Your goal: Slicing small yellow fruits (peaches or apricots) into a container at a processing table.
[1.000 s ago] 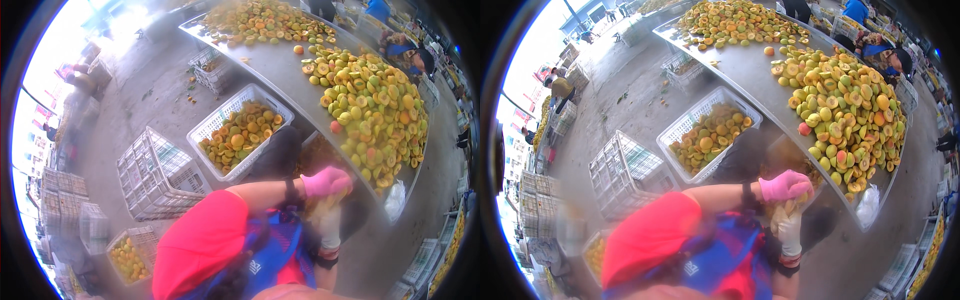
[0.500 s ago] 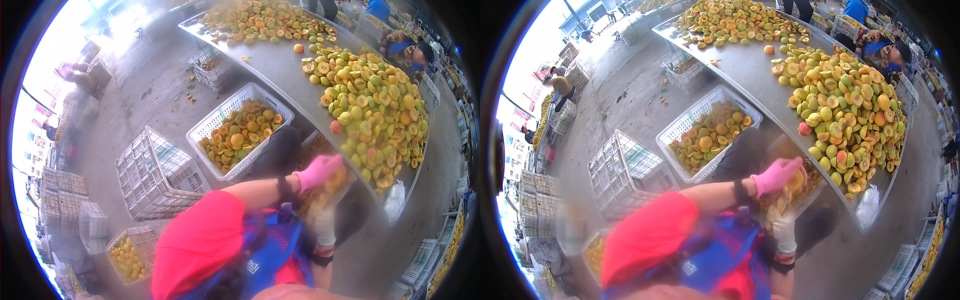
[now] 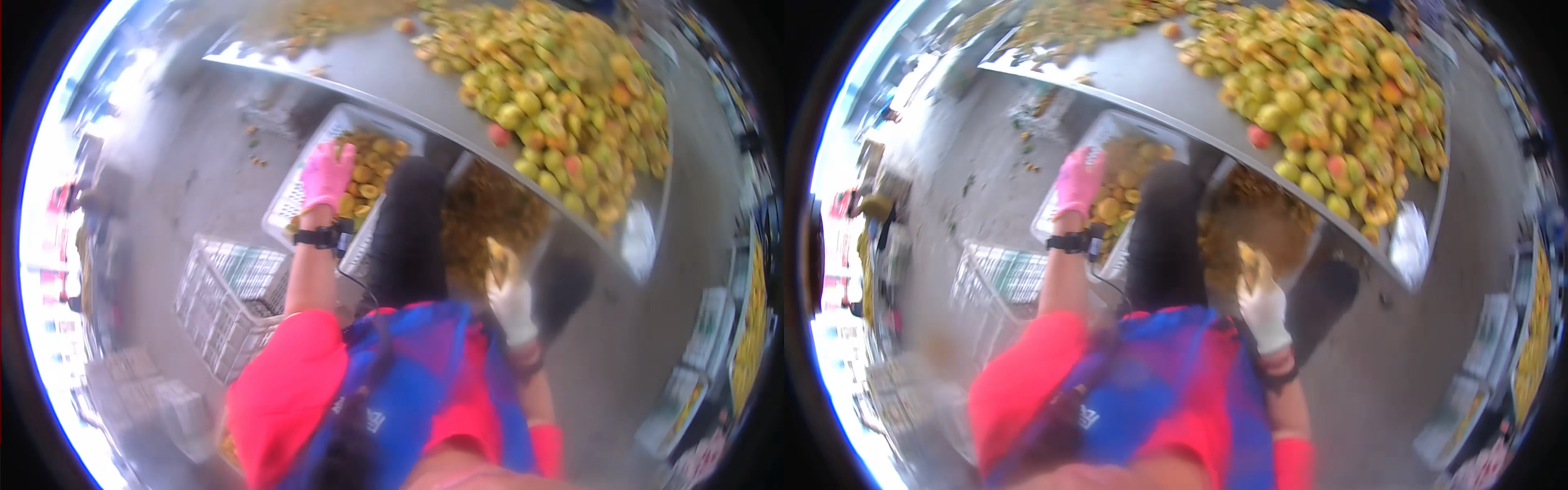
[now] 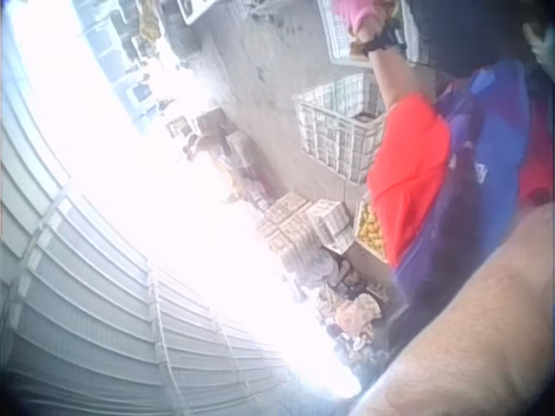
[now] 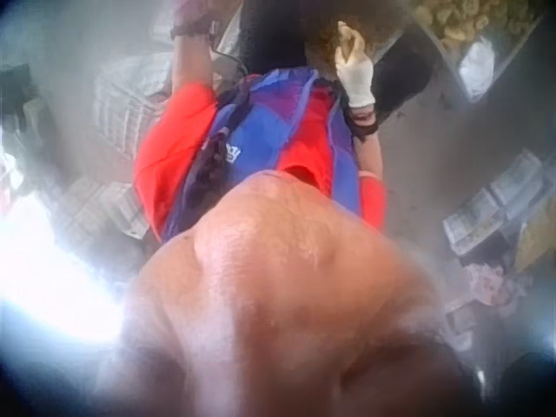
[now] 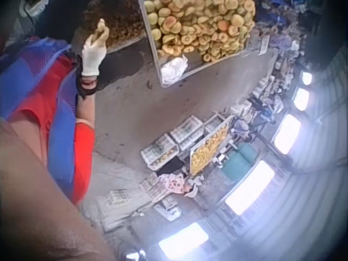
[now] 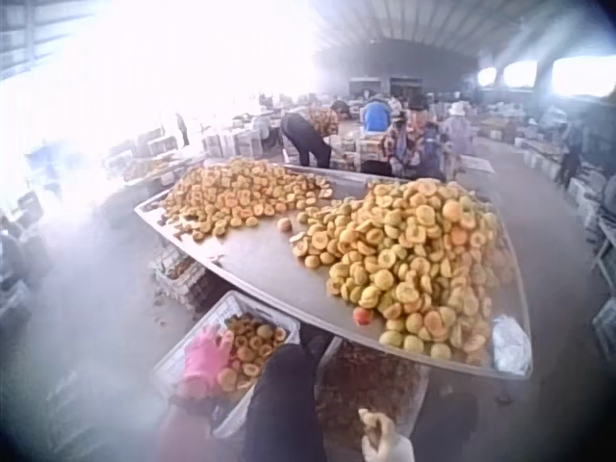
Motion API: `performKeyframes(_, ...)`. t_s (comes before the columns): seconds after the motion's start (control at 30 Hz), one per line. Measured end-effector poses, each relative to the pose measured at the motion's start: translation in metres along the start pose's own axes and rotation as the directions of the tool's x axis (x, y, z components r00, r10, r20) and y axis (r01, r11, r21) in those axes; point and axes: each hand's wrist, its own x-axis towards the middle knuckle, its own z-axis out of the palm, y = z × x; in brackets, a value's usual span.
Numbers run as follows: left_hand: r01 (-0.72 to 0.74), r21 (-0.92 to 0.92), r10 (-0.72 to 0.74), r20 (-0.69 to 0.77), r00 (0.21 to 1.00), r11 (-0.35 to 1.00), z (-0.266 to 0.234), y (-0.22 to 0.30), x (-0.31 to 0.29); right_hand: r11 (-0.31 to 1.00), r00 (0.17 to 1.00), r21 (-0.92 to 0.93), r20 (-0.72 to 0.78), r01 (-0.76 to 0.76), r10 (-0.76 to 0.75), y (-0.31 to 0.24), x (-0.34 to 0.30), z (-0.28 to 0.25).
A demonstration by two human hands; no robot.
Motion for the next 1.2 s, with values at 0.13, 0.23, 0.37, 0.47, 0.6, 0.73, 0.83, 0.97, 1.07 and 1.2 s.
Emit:
performKeyframes(0.13,-0.067,-0.303,0.137,0.213,0.967,0.951,0.016,0.049,0.012,0.991,0.989,0.123,-0.141,0.056,-0.039,-0.005,0.002,0.003)
performKeyframes(0.23,-0.167,-0.363,0.285,0.302,0.910,0.917,0.032,0.117,0.023,0.989,0.996,0.145,-0.081,-0.014,0.027,-0.009,0.002,-0.005)
performKeyframes(0.37,-0.299,-0.318,0.432,0.548,0.716,0.899,0.060,0.203,0.040,0.983,0.988,0.098,0.029,-0.157,0.155,-0.006,0.003,-0.006)
performKeyframes(0.47,-0.330,-0.187,0.365,0.680,0.636,0.925,0.085,0.248,0.046,0.991,0.989,0.000,0.067,-0.135,0.135,0.002,0.001,-0.004)
performKeyframes(0.6,-0.234,-0.226,0.325,0.711,0.624,0.945,0.169,0.240,0.058,0.953,0.986,-0.265,-0.030,0.149,-0.163,0.003,0.001,-0.002)
performKeyframes(0.73,-0.143,-0.010,0.134,0.417,0.899,0.990,0.211,0.262,0.039,0.983,0.989,0.178,-0.128,-0.054,0.078,0.009,-0.002,-0.005)
performKeyframes(0.83,-0.011,-0.057,0.038,0.500,0.865,0.998,0.211,0.264,0.044,0.993,0.991,0.119,-0.127,-0.028,0.043,0.002,0.002,-0.012)
performKeyframes(0.97,-0.015,-0.305,0.229,0.681,0.695,0.952,0.175,0.249,0.049,0.969,0.985,0.246,-0.157,-0.030,0.070,-0.001,0.007,-0.010)
performKeyframes(1.07,0.060,-0.371,0.247,0.722,0.646,0.927,0.129,0.263,0.042,0.994,0.991,0.104,-0.125,-0.041,0.054,-0.002,0.007,-0.019)
performKeyframes(1.2,0.324,-0.655,0.421,0.716,0.557,0.683,0.094,0.235,0.017,0.991,0.982,0.133,-0.186,-0.001,0.026,-0.005,0.008,-0.013)
